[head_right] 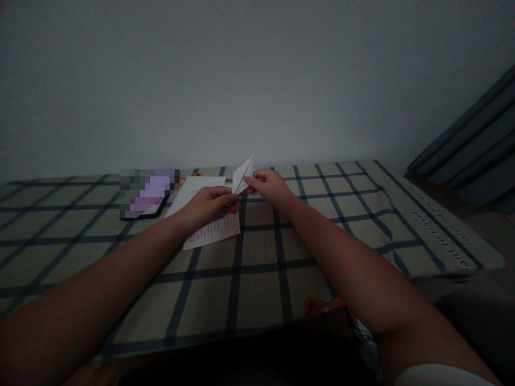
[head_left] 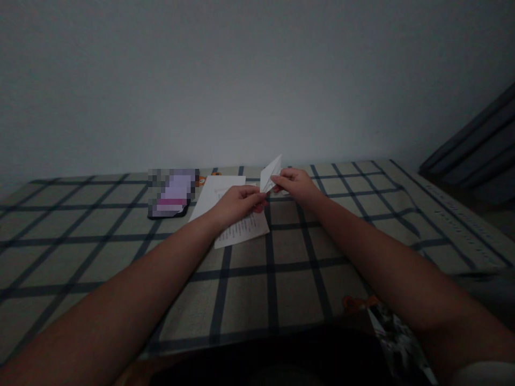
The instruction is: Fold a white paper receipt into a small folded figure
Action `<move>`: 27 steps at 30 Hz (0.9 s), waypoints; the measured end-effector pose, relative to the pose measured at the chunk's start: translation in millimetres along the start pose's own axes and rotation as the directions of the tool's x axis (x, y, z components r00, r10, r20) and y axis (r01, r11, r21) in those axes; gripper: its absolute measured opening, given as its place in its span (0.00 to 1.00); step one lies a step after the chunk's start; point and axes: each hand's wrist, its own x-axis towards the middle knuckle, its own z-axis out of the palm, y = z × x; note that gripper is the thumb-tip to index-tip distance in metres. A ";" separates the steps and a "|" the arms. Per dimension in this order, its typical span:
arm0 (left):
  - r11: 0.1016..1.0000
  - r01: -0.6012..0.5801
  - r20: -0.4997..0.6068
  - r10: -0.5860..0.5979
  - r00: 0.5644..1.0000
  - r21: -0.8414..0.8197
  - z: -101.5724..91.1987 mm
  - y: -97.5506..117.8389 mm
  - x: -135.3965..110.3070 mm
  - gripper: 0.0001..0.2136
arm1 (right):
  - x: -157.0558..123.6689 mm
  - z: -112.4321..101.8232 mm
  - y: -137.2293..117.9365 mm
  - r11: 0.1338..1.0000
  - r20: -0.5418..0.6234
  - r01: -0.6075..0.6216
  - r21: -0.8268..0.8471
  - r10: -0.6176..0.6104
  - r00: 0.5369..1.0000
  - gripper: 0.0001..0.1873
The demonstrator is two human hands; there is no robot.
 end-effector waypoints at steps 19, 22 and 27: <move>1.000 0.018 -0.155 -0.020 0.988 -0.017 0.2 -4.2 -0.2 0.12 | -0.5 3.8 8.1 0.997 0.206 0.019 0.072 -0.033 0.978 0.16; 1.000 0.012 -0.174 -0.008 0.985 0.020 1.0 -1.6 -1.5 0.15 | -0.1 3.7 8.7 0.998 0.218 0.036 0.054 -0.047 0.975 0.16; 0.997 -0.032 -0.191 0.044 0.981 0.067 0.6 1.7 -3.2 0.14 | -0.9 5.5 8.5 0.997 0.236 -0.001 0.077 -0.017 0.972 0.16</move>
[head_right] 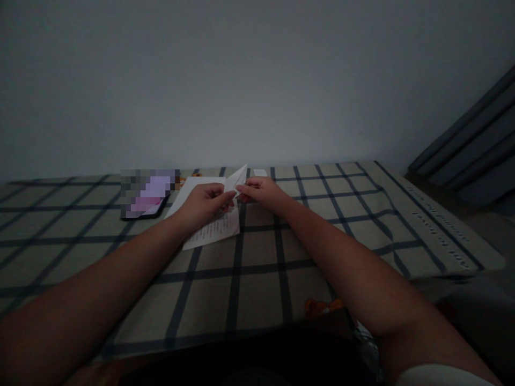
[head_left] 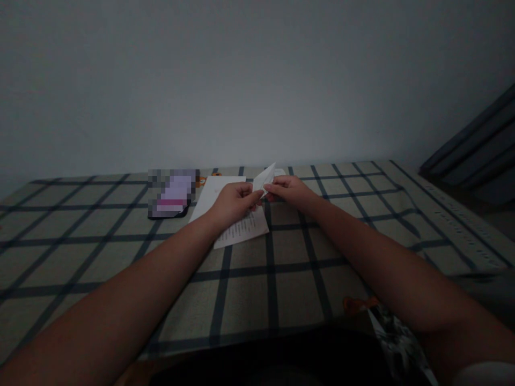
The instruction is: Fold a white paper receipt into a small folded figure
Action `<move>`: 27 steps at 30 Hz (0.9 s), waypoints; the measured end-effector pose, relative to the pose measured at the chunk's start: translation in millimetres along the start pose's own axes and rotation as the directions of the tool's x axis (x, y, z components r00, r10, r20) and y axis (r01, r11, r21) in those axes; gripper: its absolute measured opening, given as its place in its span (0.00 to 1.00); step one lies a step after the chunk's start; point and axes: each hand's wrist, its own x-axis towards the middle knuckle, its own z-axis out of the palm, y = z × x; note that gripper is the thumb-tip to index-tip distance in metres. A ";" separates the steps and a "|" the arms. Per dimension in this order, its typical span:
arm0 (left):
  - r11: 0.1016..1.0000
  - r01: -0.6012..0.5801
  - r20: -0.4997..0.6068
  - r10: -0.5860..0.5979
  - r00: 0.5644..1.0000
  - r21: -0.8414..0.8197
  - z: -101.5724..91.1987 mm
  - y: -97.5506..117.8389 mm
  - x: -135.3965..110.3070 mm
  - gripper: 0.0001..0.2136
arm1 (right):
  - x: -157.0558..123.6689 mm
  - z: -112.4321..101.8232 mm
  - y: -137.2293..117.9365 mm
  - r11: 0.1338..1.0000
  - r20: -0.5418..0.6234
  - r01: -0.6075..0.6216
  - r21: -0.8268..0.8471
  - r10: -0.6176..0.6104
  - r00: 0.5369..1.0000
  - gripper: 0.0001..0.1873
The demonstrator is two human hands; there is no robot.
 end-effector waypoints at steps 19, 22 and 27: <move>0.999 0.037 -0.003 -0.037 0.999 -0.024 -1.0 0.2 0.6 0.11 | 1.8 4.2 5.7 0.941 0.040 -0.127 0.312 0.121 0.992 0.13; 0.993 0.051 -0.003 -0.051 0.999 -0.103 -1.0 -3.8 3.0 0.11 | 2.1 3.2 5.4 0.935 0.034 -0.131 0.328 0.127 0.991 0.14; 0.982 0.062 -0.064 -0.075 0.995 -0.180 -1.8 -8.4 6.8 0.12 | 2.9 -0.3 4.6 0.954 0.007 -0.138 0.266 0.141 0.990 0.12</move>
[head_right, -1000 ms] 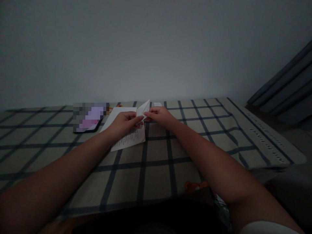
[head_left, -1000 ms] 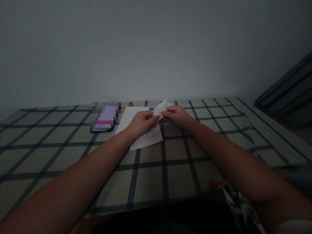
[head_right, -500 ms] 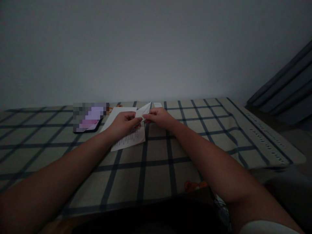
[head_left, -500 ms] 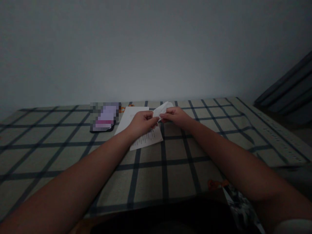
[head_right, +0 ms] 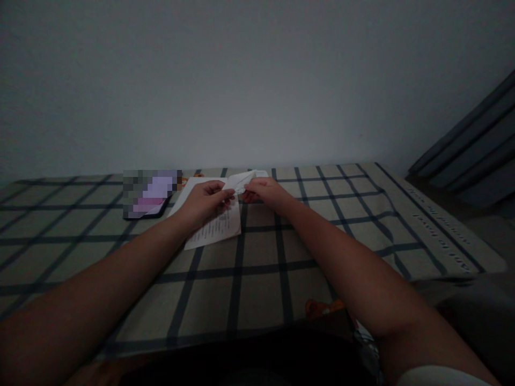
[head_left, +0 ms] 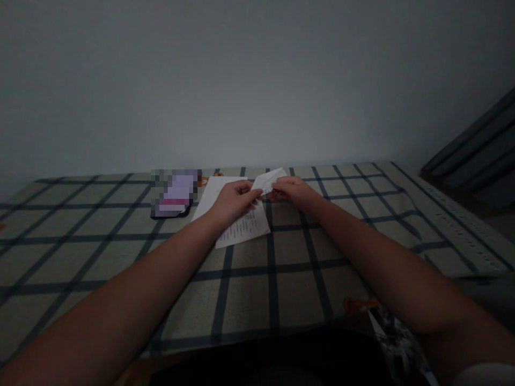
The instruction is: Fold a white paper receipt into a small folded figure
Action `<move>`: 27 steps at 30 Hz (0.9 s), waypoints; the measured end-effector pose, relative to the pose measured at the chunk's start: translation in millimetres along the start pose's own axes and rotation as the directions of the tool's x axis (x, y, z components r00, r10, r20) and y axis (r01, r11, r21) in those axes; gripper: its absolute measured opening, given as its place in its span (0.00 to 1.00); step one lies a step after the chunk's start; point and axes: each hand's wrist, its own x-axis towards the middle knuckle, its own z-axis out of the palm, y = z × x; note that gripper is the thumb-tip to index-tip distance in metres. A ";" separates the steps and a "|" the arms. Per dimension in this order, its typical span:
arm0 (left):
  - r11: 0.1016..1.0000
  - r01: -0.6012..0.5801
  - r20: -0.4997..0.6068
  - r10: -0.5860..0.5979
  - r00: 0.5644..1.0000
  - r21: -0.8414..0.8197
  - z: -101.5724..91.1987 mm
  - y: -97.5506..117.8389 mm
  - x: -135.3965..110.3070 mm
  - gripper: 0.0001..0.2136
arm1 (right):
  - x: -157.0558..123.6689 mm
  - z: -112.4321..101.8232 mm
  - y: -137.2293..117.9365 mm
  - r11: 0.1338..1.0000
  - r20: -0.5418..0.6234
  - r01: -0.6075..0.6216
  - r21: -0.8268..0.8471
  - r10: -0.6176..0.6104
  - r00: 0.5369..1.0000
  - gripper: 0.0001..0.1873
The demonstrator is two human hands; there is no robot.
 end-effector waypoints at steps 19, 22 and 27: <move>0.986 -0.158 -0.163 0.146 0.976 -0.060 -1.2 1.3 3.0 0.13 | -4.7 0.1 -7.1 0.942 0.040 0.148 -0.300 -0.142 0.989 0.16; 0.985 -0.136 -0.121 0.122 0.985 -0.108 2.6 5.9 0.2 0.13 | -6.2 3.1 -8.4 0.949 0.008 0.159 -0.273 -0.163 0.987 0.17; 0.994 -0.091 0.008 0.091 0.996 -0.054 4.3 7.0 -2.3 0.14 | -6.6 3.4 -11.5 0.966 -0.040 0.127 -0.227 -0.139 0.990 0.17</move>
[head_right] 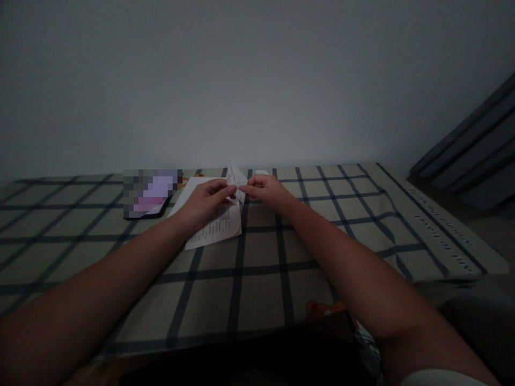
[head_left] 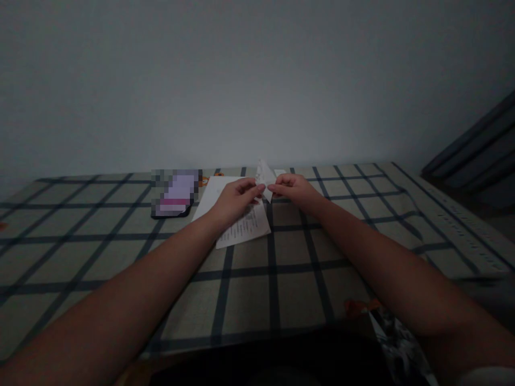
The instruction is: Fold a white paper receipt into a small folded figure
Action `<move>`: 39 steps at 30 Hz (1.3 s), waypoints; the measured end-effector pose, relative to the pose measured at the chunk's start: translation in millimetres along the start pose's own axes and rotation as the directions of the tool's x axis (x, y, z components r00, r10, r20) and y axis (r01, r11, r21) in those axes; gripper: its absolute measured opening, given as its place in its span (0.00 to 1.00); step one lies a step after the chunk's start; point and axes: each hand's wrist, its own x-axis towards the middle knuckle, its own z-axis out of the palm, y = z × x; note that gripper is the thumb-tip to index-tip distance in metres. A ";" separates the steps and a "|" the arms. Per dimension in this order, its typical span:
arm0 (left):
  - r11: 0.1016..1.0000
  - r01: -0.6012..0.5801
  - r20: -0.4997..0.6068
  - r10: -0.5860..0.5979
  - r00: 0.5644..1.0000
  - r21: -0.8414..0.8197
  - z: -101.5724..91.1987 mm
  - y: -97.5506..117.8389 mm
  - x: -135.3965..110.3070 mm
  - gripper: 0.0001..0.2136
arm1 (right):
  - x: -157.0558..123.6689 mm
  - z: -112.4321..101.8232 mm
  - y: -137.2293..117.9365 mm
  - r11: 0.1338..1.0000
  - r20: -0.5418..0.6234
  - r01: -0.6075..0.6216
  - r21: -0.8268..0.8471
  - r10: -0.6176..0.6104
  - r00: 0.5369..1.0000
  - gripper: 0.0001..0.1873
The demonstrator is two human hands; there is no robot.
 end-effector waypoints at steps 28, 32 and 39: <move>0.977 0.148 -0.024 -0.154 0.988 -0.151 -4.9 -8.0 4.4 0.11 | -0.2 -4.1 0.5 0.855 0.095 0.307 -0.417 -0.295 0.951 0.11; 0.985 0.115 -0.048 -0.122 0.991 -0.130 -6.0 -7.6 5.2 0.12 | -0.1 -4.2 1.8 0.866 0.087 0.288 -0.408 -0.277 0.957 0.14; 0.980 0.126 -0.024 -0.131 0.991 -0.156 -8.2 -14.2 7.5 0.12 | -0.4 -6.3 1.7 0.884 0.055 0.257 -0.391 -0.257 0.965 0.13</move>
